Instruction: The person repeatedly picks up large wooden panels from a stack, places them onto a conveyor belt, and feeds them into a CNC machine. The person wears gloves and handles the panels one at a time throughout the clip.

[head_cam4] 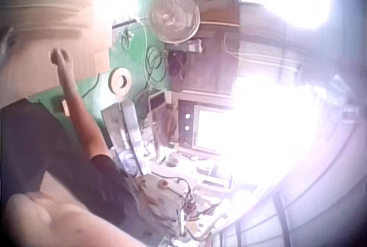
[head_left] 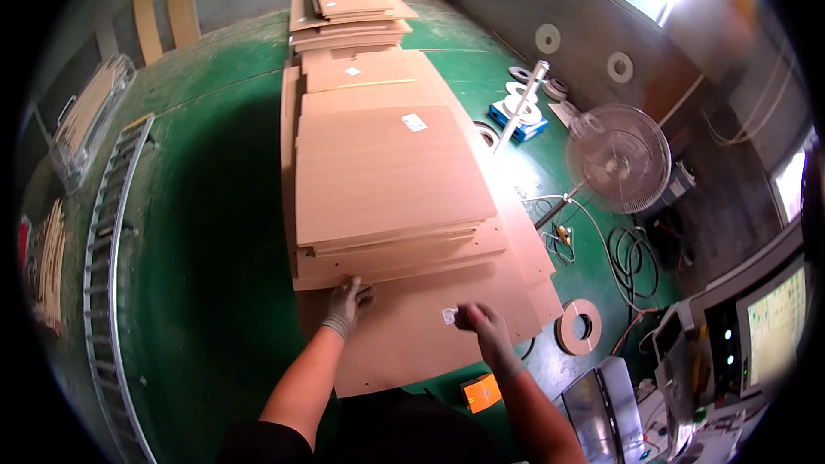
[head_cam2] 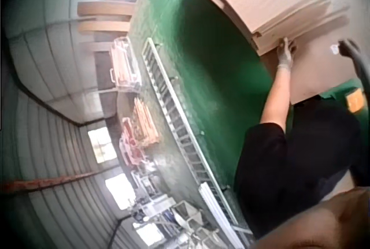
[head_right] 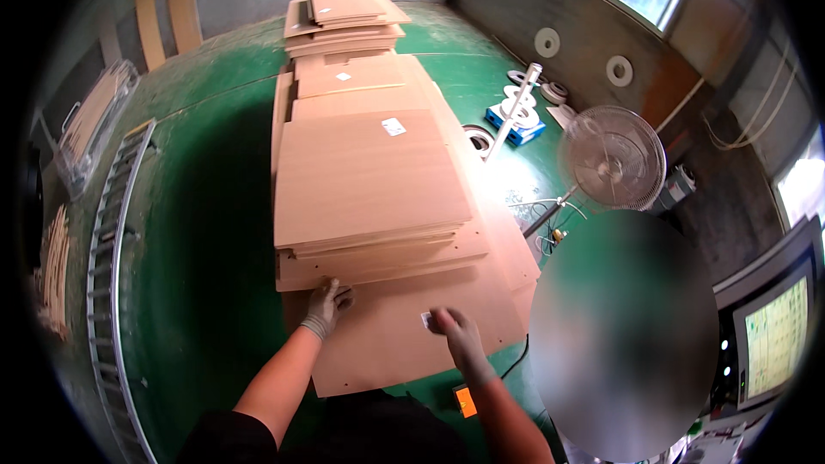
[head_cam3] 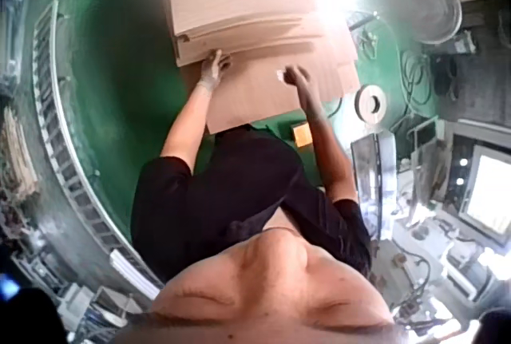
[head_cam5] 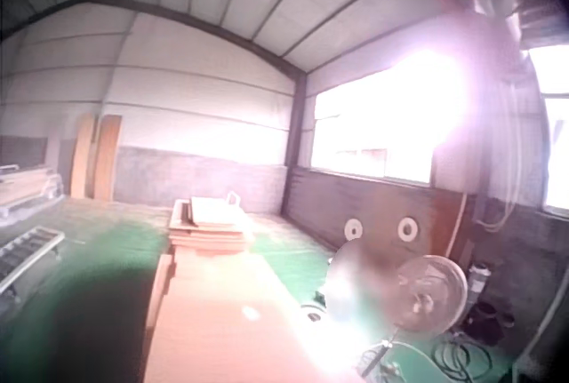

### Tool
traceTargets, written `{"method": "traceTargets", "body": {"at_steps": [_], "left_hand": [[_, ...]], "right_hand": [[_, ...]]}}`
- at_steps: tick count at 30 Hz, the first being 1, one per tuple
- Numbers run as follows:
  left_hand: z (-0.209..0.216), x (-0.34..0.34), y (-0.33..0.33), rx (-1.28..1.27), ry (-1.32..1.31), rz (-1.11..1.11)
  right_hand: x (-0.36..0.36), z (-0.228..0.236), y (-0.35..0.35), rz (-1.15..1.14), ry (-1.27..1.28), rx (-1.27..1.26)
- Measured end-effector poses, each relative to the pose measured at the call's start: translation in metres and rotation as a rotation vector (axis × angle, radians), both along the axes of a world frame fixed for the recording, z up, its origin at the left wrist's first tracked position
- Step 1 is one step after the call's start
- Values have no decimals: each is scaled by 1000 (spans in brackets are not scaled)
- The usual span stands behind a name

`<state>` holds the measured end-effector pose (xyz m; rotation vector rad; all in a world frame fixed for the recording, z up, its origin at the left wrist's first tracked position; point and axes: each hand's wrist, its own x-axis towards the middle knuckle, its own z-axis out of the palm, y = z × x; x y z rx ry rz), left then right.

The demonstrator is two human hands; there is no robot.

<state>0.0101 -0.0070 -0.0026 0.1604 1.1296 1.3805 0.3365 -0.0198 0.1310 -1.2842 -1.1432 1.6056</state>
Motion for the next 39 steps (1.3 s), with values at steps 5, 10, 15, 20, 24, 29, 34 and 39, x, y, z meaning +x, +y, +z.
{"method": "traceTargets", "body": {"at_steps": [5,10,15,20,24,29,34,39], "left_hand": [[-20,-9,3,33,-30,-50],[-17,-10,5,46,-14,-86],[-15,-12,0,30,-43,-65],[1,-11,1,131,-24,-146],[-21,-15,-1,96,-40,-138],[2,-13,4,89,14,-240],[-41,-30,10,30,-270,-198],[1,-17,4,-19,-123,-222]], "right_hand": [[-115,40,105,248,215,-350],[-164,23,154,-19,164,-403],[-134,0,156,-93,393,-333],[-94,7,99,-298,635,43],[-41,-6,58,-440,705,-36],[2,24,4,-595,740,-198],[98,15,-101,-704,876,-47],[168,18,-266,-1118,540,137]]}}
